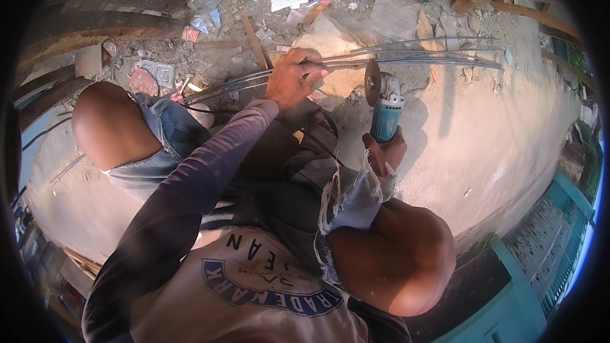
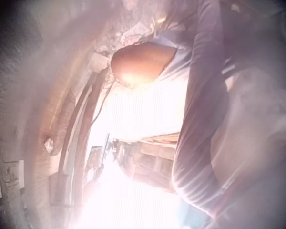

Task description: The person uses an angle grinder to cut several long metal rods into shorter pieces. They hold the rods with one hand and operate the grinder with the other, creating sparks as the metal is cut. The cut pieces are placed on the ground nearby.

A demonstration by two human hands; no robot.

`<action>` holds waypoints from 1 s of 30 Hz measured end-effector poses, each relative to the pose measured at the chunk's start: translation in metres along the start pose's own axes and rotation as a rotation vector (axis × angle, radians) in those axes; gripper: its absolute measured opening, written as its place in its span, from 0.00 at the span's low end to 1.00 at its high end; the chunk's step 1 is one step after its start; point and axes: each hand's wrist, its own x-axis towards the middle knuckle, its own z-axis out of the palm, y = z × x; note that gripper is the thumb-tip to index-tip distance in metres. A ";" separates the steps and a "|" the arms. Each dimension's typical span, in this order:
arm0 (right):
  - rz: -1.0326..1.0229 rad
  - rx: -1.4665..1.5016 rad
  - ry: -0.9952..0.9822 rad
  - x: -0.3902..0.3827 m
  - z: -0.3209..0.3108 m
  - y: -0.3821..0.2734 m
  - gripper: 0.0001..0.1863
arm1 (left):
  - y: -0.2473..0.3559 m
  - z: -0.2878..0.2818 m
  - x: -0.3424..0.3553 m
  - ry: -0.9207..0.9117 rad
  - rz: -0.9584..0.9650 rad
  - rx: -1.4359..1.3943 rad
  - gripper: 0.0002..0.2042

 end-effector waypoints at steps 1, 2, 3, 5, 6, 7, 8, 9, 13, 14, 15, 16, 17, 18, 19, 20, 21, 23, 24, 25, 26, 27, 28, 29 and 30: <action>0.016 0.015 0.012 -0.002 -0.001 0.001 0.28 | -0.002 0.000 0.000 0.003 -0.008 0.010 0.14; 0.004 0.036 0.023 -0.002 -0.001 0.004 0.27 | -0.001 -0.001 0.002 0.012 -0.007 0.035 0.14; -0.008 0.056 0.034 -0.002 -0.001 0.008 0.27 | 0.000 -0.003 0.002 0.021 -0.005 0.060 0.14; 0.005 0.068 0.032 -0.004 -0.002 0.009 0.26 | 0.004 -0.009 0.002 0.021 -0.004 0.058 0.13; 0.031 0.060 0.019 -0.004 -0.003 0.006 0.26 | 0.003 -0.007 0.003 0.031 -0.014 0.036 0.13; 0.055 0.051 0.004 -0.003 -0.004 0.003 0.26 | 0.002 -0.005 0.004 0.042 -0.025 0.014 0.12; 0.048 0.047 -0.012 -0.001 -0.004 0.002 0.27 | 0.003 -0.005 0.004 0.053 -0.040 -0.008 0.12; 0.041 0.041 -0.028 0.001 -0.003 0.001 0.27 | 0.003 -0.004 0.003 0.079 -0.027 -0.021 0.12; -0.023 -0.001 -0.055 0.011 0.005 -0.002 0.29 | 0.016 -0.009 0.001 0.134 -0.083 -0.073 0.11; -0.029 -0.008 -0.055 0.011 0.007 -0.006 0.30 | 0.018 -0.012 0.001 0.140 -0.126 -0.084 0.12; -0.034 -0.014 -0.056 0.011 0.009 -0.010 0.30 | 0.016 -0.011 0.001 0.138 -0.081 -0.072 0.12; -0.040 -0.022 -0.058 0.012 0.010 -0.014 0.31 | 0.010 -0.008 0.001 0.136 -0.036 -0.060 0.13; -0.042 -0.034 -0.058 0.014 0.012 -0.015 0.31 | 0.008 -0.008 0.001 0.134 0.007 -0.049 0.13; -0.043 -0.046 -0.058 0.016 0.014 -0.017 0.31 | 0.005 -0.007 0.001 0.123 0.015 -0.039 0.14; -0.046 -0.058 -0.059 0.018 0.016 -0.018 0.31 | 0.003 -0.006 0.000 0.111 0.022 -0.029 0.14; -0.062 -0.064 -0.051 0.021 0.018 -0.016 0.32 | 0.002 -0.006 0.001 0.101 0.031 -0.022 0.15; -0.079 -0.069 -0.043 0.025 0.021 -0.014 0.32 | 0.002 -0.006 0.001 0.108 0.037 -0.016 0.15; -0.104 -0.087 -0.040 0.031 0.022 -0.012 0.33 | 0.002 -0.005 0.001 0.122 0.047 -0.006 0.14; -0.113 -0.100 -0.044 0.034 0.022 -0.012 0.34 | 0.002 -0.005 0.000 0.124 0.051 0.000 0.14; -0.121 -0.113 -0.049 0.035 0.023 -0.012 0.34 | 0.002 -0.005 0.000 0.127 0.054 0.005 0.14; -0.117 -0.114 -0.055 0.036 0.022 -0.014 0.35 | 0.000 -0.006 0.000 0.130 0.057 0.014 0.14; -0.113 -0.116 -0.062 0.037 0.021 -0.017 0.35 | 0.000 -0.006 0.000 0.132 0.062 0.005 0.13; -0.110 -0.118 -0.069 0.037 0.021 -0.019 0.36 | -0.001 -0.005 0.000 0.133 0.066 -0.004 0.13; -0.112 -0.111 -0.063 0.038 0.022 -0.017 0.36 | -0.001 -0.004 0.001 0.134 0.073 -0.016 0.12; -0.114 -0.104 -0.057 0.038 0.023 -0.014 0.36 | -0.001 -0.003 0.001 0.141 0.082 -0.022 0.12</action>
